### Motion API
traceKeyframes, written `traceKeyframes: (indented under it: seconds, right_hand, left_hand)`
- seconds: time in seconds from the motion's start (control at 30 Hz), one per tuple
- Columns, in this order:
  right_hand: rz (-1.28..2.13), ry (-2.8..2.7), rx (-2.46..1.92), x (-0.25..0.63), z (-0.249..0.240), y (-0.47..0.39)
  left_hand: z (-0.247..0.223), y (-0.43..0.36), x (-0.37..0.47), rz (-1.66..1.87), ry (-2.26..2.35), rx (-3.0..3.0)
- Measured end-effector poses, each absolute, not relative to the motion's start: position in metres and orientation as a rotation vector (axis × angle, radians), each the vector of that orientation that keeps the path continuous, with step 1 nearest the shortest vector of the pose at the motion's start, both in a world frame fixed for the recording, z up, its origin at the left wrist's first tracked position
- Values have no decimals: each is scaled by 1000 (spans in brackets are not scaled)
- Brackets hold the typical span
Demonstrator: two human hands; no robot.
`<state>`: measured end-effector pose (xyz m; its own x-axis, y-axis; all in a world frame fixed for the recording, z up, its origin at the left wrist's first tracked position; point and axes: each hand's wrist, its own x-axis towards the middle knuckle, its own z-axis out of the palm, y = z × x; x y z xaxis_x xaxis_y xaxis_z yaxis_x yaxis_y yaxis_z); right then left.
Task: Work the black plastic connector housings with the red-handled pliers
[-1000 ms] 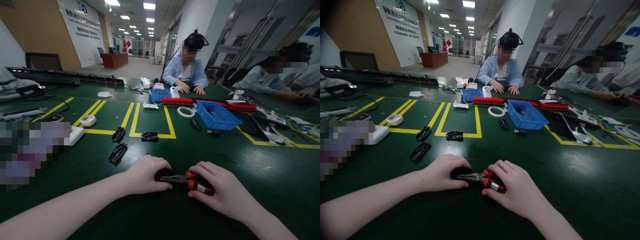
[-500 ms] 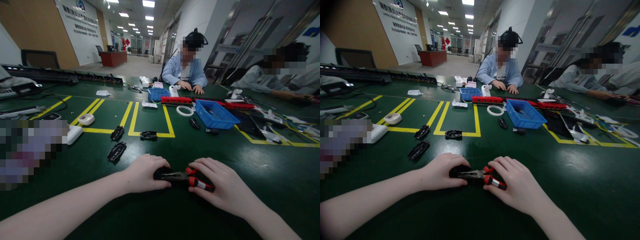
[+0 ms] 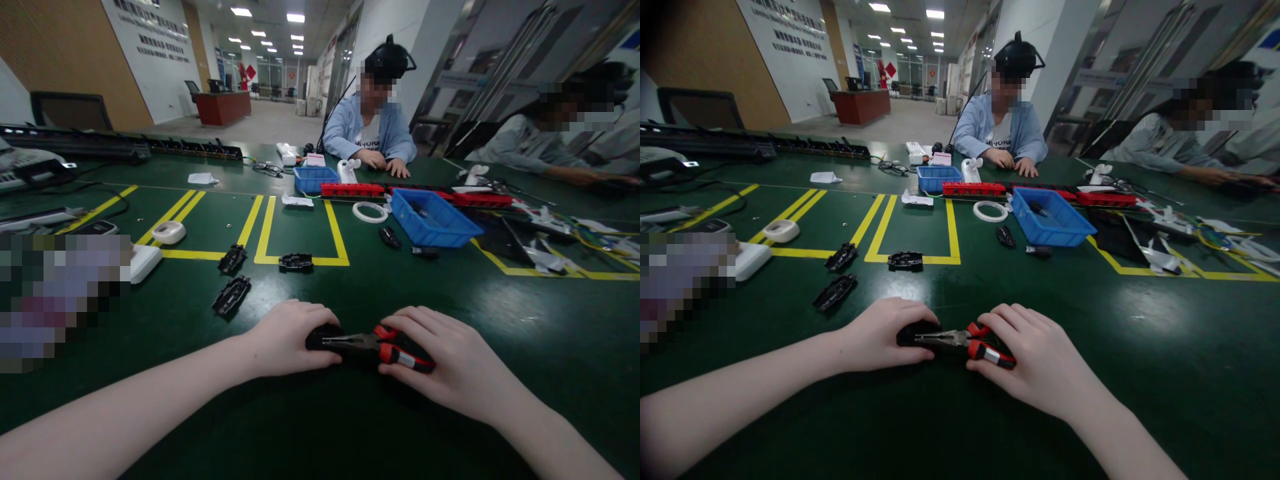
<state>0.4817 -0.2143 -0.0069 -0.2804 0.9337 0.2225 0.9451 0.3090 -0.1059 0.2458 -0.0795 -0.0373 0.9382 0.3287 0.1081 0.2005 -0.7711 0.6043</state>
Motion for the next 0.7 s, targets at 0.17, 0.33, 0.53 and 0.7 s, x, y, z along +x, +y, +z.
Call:
traceKeyframes:
  seconds: [0.17,0.33,0.53,0.7]
  right_hand:
    - [-41,-2333,-1723,479,-5,-216]
    - [-28,-2332,-1744,477,-8,-218]
    - [-5,-2307,-1751,476,-14,-217]
    - [-42,-2334,-1731,477,-5,-217]
  left_hand:
    - [-38,-79,246,280,371,2486]
    - [-37,-79,245,273,353,2486]
    - [-37,-79,244,270,331,2490]
    - [-35,-80,244,250,354,2494]
